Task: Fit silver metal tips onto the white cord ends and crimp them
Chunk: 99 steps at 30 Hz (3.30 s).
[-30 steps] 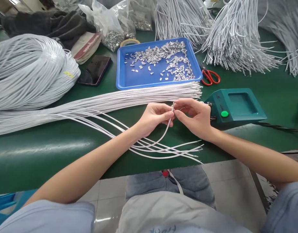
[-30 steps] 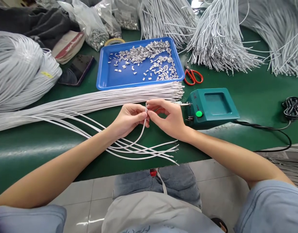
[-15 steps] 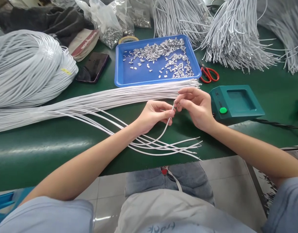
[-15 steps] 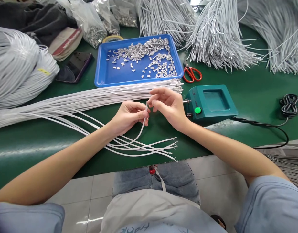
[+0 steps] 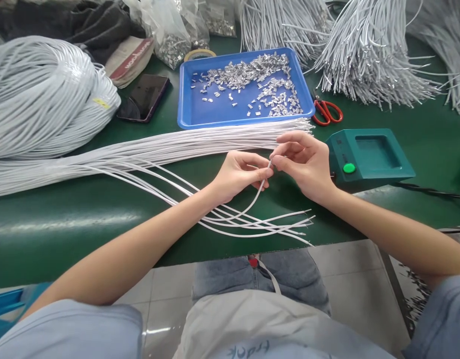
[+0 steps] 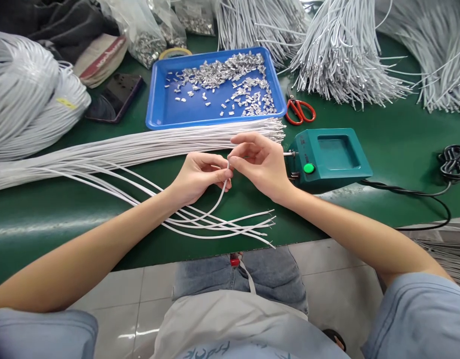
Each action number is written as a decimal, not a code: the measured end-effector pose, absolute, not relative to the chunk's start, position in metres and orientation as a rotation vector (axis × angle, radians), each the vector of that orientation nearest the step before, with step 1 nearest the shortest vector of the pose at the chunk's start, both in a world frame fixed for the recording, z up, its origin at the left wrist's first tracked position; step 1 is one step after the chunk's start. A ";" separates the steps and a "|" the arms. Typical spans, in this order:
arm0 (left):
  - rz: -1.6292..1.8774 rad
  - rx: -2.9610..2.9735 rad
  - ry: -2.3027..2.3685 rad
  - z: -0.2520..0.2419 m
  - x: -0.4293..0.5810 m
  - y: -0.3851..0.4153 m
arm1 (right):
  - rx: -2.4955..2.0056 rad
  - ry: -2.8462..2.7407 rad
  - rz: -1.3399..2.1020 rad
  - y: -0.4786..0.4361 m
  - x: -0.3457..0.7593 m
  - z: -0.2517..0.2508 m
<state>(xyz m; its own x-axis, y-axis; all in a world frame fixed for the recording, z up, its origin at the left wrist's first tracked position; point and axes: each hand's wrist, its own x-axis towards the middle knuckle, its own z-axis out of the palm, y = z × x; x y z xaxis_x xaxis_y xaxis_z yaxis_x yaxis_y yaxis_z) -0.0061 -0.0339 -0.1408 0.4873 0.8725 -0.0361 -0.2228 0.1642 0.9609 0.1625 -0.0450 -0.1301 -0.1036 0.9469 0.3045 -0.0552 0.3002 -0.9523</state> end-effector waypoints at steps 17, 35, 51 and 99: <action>0.893 1.153 0.689 -0.139 -0.004 -0.036 | -0.912 -1.305 1.193 -0.050 0.159 -0.130; 0.914 1.127 0.660 -0.138 -0.004 -0.036 | -0.965 -1.422 1.040 -0.052 0.162 -0.126; 1.017 1.257 0.666 -0.140 -0.005 -0.037 | -0.991 -1.459 1.017 -0.054 0.161 -0.126; 0.907 1.321 0.653 -0.139 -0.005 -0.036 | -0.879 -1.495 1.020 -0.051 0.164 -0.131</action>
